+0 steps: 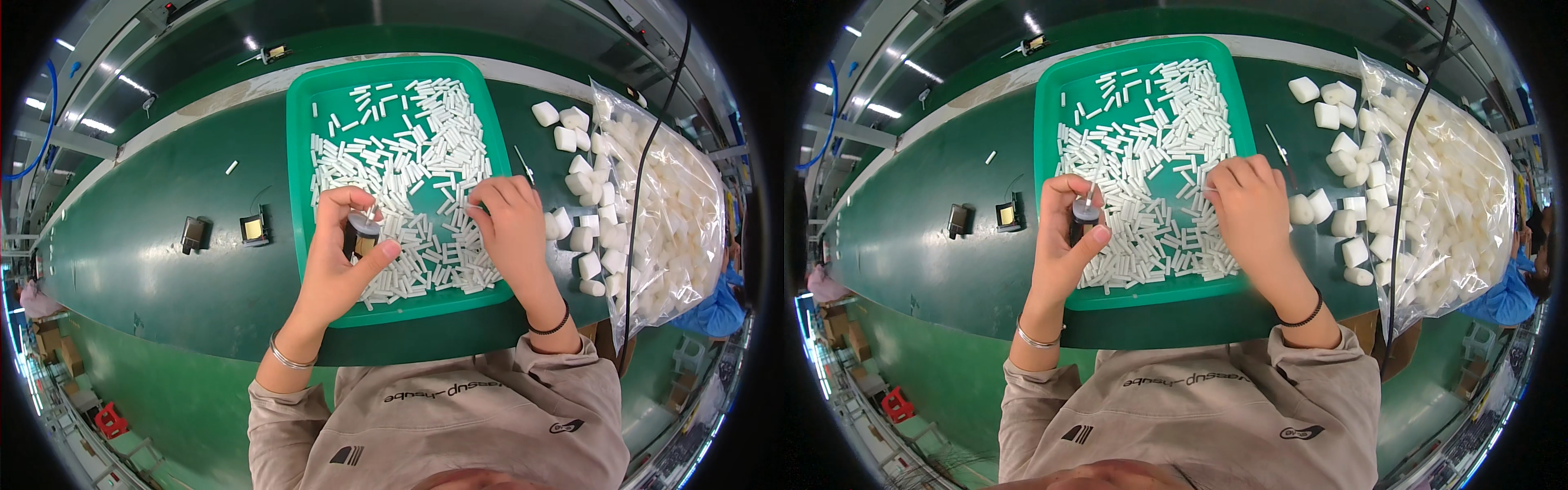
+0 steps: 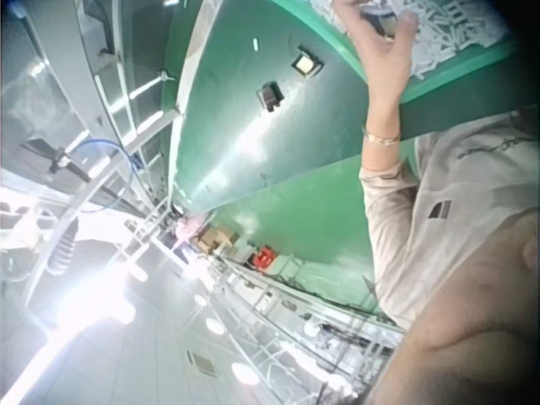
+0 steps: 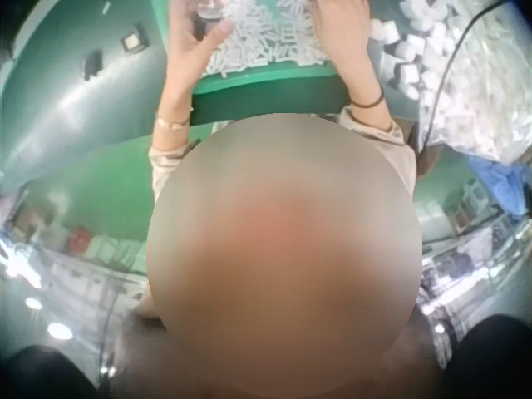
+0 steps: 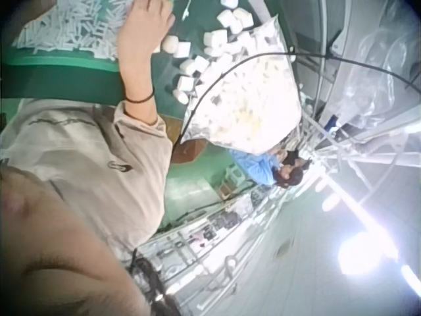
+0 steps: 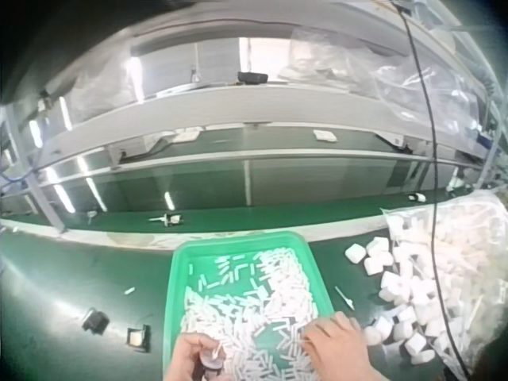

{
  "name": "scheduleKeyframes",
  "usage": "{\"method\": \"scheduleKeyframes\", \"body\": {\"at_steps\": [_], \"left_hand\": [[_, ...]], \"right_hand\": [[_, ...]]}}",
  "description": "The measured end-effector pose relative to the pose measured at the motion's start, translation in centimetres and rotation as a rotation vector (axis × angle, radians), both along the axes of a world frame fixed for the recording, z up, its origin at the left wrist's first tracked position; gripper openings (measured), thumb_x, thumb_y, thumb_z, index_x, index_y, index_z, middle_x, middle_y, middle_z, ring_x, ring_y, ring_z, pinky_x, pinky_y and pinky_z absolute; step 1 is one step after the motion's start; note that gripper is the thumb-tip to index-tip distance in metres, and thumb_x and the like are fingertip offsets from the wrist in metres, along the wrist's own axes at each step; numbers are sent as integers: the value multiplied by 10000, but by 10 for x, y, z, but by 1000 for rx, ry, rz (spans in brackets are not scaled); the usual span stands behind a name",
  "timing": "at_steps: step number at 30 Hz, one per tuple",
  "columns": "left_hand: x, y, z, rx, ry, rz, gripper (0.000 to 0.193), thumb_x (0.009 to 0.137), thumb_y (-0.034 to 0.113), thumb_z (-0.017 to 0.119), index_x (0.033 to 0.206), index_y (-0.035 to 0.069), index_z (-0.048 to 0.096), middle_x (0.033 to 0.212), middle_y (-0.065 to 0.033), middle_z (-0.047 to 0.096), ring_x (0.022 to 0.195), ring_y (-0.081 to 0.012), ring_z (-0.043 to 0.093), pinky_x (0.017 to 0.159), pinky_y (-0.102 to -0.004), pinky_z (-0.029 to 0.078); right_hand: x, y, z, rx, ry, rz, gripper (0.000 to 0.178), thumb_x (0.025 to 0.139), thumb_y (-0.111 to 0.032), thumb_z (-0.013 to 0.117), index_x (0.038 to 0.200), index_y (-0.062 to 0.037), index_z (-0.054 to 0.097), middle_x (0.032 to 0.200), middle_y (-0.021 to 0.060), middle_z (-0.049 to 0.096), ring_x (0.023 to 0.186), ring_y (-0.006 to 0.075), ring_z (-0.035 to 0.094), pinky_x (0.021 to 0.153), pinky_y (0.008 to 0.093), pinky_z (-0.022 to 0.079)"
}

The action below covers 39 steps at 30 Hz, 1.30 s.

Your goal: The person assembles electronic components by inserting small white cylindrical parts into circuit boards and attaching plastic housings and foam buffers.

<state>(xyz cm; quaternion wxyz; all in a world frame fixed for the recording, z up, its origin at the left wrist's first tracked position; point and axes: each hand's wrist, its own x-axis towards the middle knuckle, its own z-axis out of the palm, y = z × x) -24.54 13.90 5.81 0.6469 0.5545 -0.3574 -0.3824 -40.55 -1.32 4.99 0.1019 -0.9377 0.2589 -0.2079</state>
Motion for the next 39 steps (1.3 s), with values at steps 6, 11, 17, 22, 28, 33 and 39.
{"method": "scheduleKeyframes", "body": {"at_steps": [6, 11, 17, 22, 28, 33, 39], "left_hand": [[-9, -3, 8, -66, -644, 131, 310, 603, 62, 753, 868, 84, 595, 878, -47, 492, 647, -133, 469, 474, -234, 377], [-5, -4, 4, -179, -941, 227, 300, 553, 64, 765, 817, 129, 638, 877, -20, 521, 603, -124, 465, 460, -227, 358], [-6, -5, 1, -200, -1043, 246, 289, 539, 76, 747, 799, 146, 643, 875, -2, 563, 604, -131, 471, 466, -238, 367], [2, -3, 0, -234, -1309, 142, 385, 519, 74, 797, 868, 113, 638, 890, -59, 564, 655, -166, 521, 500, -232, 411], [-2, -1, 13, 251, -599, -16, 586, 512, 123, 804, 1034, 111, 540, 923, -25, 591, 616, -157, 543, 511, -239, 420], [3, 1, 17, 246, -430, -110, 535, 549, 56, 784, 1016, 73, 525, 854, -30, 603, 668, -123, 541, 571, -222, 418], [-6, 0, 12, 75, -644, 43, 514, 531, -6, 779, 972, 45, 519, 823, -45, 626, 741, -120, 575, 643, -233, 430]], "right_hand": [[6, 13, 24, 1019, -381, 127, 112, 726, -15, 650, 833, -6, 619, 814, 59, 617, 734, 120, 584, 633, 227, 454], [6, 12, 30, 1230, -496, 154, 138, 746, 19, 632, 884, 13, 639, 817, 73, 632, 713, 106, 587, 659, 205, 475], [4, 12, 30, 1277, -481, 156, 134, 737, 24, 641, 870, 9, 646, 825, 68, 632, 713, 99, 587, 644, 197, 474], [5, 15, 31, 822, -356, 231, 99, 691, 18, 658, 779, -13, 625, 702, 66, 583, 612, 138, 550, 553, 221, 434], [8, 26, 36, 302, -364, 368, 160, 620, 9, 663, 754, -38, 589, 665, 60, 495, 613, 221, 482, 522, 301, 392], [6, 20, 33, 248, -365, 347, 151, 630, -16, 668, 758, -38, 591, 679, 48, 493, 620, 215, 487, 526, 297, 396], [9, 28, 23, 536, -387, 307, 127, 664, -31, 670, 773, -52, 609, 667, 46, 514, 590, 206, 501, 501, 281, 397]]}}
